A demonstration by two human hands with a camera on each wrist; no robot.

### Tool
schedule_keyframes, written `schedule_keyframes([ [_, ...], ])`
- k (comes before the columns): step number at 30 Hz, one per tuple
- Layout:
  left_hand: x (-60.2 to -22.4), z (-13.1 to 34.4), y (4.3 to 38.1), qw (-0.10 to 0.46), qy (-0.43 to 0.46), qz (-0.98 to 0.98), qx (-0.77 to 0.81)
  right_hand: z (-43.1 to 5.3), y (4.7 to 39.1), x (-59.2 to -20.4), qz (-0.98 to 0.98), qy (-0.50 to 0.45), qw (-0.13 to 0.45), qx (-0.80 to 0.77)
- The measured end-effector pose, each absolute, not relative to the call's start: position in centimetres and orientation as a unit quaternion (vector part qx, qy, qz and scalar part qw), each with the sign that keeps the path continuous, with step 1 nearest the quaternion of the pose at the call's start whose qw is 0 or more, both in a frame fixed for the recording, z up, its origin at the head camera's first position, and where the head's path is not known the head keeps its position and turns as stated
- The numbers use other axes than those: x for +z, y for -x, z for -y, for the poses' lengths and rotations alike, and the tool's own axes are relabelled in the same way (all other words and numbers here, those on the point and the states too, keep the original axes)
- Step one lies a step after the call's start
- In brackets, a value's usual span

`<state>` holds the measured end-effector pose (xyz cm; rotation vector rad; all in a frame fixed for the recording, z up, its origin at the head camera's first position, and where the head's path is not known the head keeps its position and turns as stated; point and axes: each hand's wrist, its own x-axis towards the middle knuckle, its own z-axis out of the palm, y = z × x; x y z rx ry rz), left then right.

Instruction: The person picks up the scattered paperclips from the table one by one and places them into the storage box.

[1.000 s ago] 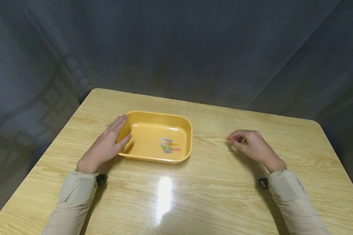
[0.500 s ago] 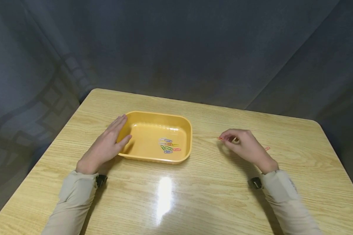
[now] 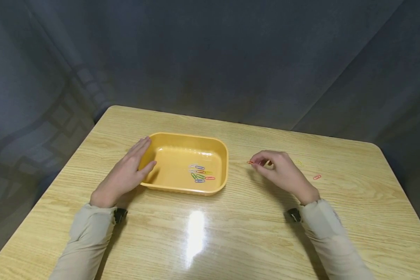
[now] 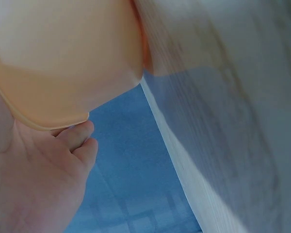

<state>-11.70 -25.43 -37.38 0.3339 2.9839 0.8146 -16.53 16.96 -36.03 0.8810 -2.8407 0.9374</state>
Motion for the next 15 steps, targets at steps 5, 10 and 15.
schedule_keyframes([
  [5, -37.3, 25.5, 11.6, 0.018, -0.106, -0.958, 0.264, -15.7, 16.7, -35.7, 0.908, -0.286, 0.014, 0.306],
  [10, -37.3, 25.5, 11.6, 0.017, -0.107, -0.958, 0.265, -14.4, 16.9, -35.3, 0.901, -0.292, 0.016, 0.319],
  [15, -37.3, 25.5, 11.7, 0.019, -0.106, -0.959, 0.263, -12.9, 17.0, -35.1, 0.895, -0.3, 0.017, 0.328],
])
